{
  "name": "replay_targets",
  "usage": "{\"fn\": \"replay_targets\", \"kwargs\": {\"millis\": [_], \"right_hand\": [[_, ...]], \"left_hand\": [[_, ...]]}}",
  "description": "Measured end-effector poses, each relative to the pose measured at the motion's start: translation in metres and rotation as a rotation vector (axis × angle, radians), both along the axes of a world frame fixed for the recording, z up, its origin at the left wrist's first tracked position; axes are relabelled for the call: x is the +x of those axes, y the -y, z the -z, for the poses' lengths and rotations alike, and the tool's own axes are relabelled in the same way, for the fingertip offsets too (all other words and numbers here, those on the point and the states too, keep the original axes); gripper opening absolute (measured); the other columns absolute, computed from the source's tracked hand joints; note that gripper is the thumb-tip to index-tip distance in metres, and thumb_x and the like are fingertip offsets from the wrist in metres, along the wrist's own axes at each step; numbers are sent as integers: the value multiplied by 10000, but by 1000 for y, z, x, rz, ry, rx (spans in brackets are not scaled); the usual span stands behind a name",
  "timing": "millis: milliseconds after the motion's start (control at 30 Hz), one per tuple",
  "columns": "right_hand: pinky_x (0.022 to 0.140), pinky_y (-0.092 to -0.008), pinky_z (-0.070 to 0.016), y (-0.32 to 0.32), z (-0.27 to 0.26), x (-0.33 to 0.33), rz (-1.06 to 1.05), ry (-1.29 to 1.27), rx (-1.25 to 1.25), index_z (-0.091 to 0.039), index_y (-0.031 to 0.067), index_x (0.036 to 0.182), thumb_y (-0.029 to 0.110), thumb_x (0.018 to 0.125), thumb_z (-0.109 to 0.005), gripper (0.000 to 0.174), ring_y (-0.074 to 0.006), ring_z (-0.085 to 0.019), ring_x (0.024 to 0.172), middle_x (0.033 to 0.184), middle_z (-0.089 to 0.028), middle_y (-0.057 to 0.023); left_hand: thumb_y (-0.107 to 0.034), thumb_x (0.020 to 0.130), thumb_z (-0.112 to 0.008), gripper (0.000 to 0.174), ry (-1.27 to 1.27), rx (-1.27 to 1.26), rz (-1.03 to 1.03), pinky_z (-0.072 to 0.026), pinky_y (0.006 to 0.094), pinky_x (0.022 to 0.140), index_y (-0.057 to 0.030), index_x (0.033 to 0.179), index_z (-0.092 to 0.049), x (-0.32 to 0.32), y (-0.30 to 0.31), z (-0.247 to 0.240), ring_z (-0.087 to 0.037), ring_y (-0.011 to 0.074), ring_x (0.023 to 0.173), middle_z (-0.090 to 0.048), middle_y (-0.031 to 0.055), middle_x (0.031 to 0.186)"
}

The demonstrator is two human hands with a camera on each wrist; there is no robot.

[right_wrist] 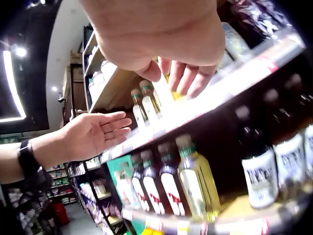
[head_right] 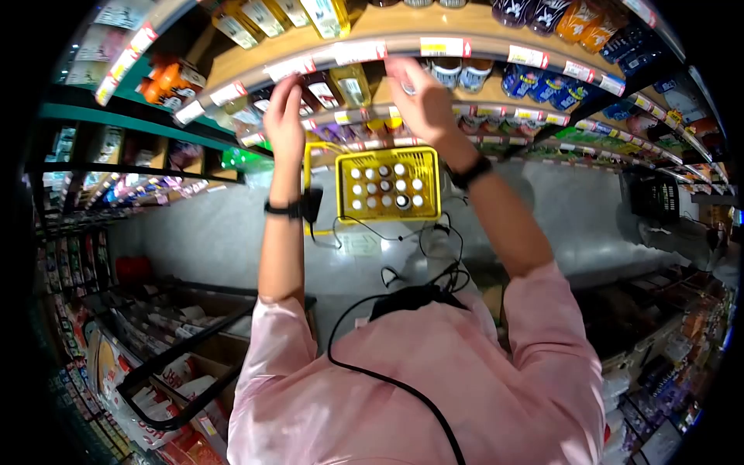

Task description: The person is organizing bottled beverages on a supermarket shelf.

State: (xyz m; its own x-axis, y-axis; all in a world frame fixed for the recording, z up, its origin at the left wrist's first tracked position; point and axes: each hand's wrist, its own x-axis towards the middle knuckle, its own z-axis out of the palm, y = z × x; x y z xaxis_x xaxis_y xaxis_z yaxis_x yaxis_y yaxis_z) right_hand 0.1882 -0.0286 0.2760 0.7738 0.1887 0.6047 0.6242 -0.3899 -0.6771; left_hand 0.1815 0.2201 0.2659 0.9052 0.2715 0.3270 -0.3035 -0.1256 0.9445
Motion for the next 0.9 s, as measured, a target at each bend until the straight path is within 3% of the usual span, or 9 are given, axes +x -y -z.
{"fn": "replay_targets", "kwargs": {"millis": [67, 100, 133, 200, 300, 433, 600, 800, 900], "right_hand": [[798, -442, -536, 45, 93, -52, -70, -157, -189, -605, 27, 1186, 144, 943, -569, 272, -371, -678, 905, 997, -693, -199], [807, -449, -532, 62, 121, -84, -68, -662, -600, -626, 32, 1167, 150, 946, -540, 264, -363, -675, 938, 1033, -687, -201], [835, -455, -524, 95, 211, -106, -276, -757, -771, -622, 45, 1205, 223, 921, -573, 340, -377, -654, 988, 1088, -675, -213], [886, -461, -507, 121, 248, -150, -512, -1084, -1042, -566, 47, 1305, 268, 881, -619, 481, -390, -624, 1044, 1139, -659, -234], [917, -469, -494, 105, 345, -163, -247, -1191, -550, -515, 71, 1379, 276, 845, -664, 591, -383, -611, 1087, 1179, -648, -230], [926, -465, -508, 51, 400, -97, -54, -1085, -790, -411, 147, 1477, 205, 879, -575, 622, -366, -625, 1096, 1251, -622, -211], [962, -447, -498, 10, 482, -38, -14, -1206, -940, -391, 187, 1483, 124, 907, -444, 582, -376, -609, 1137, 1258, -617, -208], [1037, -457, -446, 17, 555, -58, 96, -1131, -742, -511, 193, 1369, 151, 956, -380, 435, -403, -563, 1201, 1262, -618, -220], [966, -451, -477, 29, 537, -63, 20, -1165, -503, -540, 200, 1308, 57, 809, -615, 525, -391, -596, 1141, 1190, -641, -221]], "left_hand": [[-307, 1048, -475, 400, -183, 17, 82, -515, 317, 836, 48, 1076, -658, -83, -15, 72, -651, 173, 853, -709, 100, 968], [-216, 1049, -474, 315, -334, -125, 152, -501, 295, 768, 13, 898, -628, -130, -22, 140, -607, 122, 814, -662, 35, 833], [-255, 1037, -471, 342, -596, -145, 251, -513, 355, 735, -1, 881, -638, -184, -18, 164, -640, 185, 771, -678, 80, 807], [-371, 978, -480, 403, -932, 783, 477, -504, 438, 738, -21, 875, -650, -299, -35, 248, -656, 351, 787, -654, 202, 789], [-389, 947, -517, 425, -1233, 559, 498, -492, 453, 640, -24, 779, -653, -413, -21, 256, -645, 362, 658, -652, 185, 706], [-331, 942, -496, 382, -1645, 356, 367, -491, 427, 645, -18, 806, -667, -489, -11, 254, -638, 314, 652, -660, 167, 685], [-268, 998, -487, 344, -1614, -214, -28, -493, 296, 601, 11, 895, -661, -523, 14, 246, -634, 147, 641, -663, 75, 677], [-304, 1023, -467, 349, -1575, -283, -54, -517, 288, 625, -8, 963, -642, -538, 8, 247, -639, 145, 655, -672, 66, 731], [-315, 1028, -462, 355, -1554, -247, -101, -518, 288, 626, -13, 971, -640, -533, -5, 250, -643, 141, 667, -671, 65, 735]]}}
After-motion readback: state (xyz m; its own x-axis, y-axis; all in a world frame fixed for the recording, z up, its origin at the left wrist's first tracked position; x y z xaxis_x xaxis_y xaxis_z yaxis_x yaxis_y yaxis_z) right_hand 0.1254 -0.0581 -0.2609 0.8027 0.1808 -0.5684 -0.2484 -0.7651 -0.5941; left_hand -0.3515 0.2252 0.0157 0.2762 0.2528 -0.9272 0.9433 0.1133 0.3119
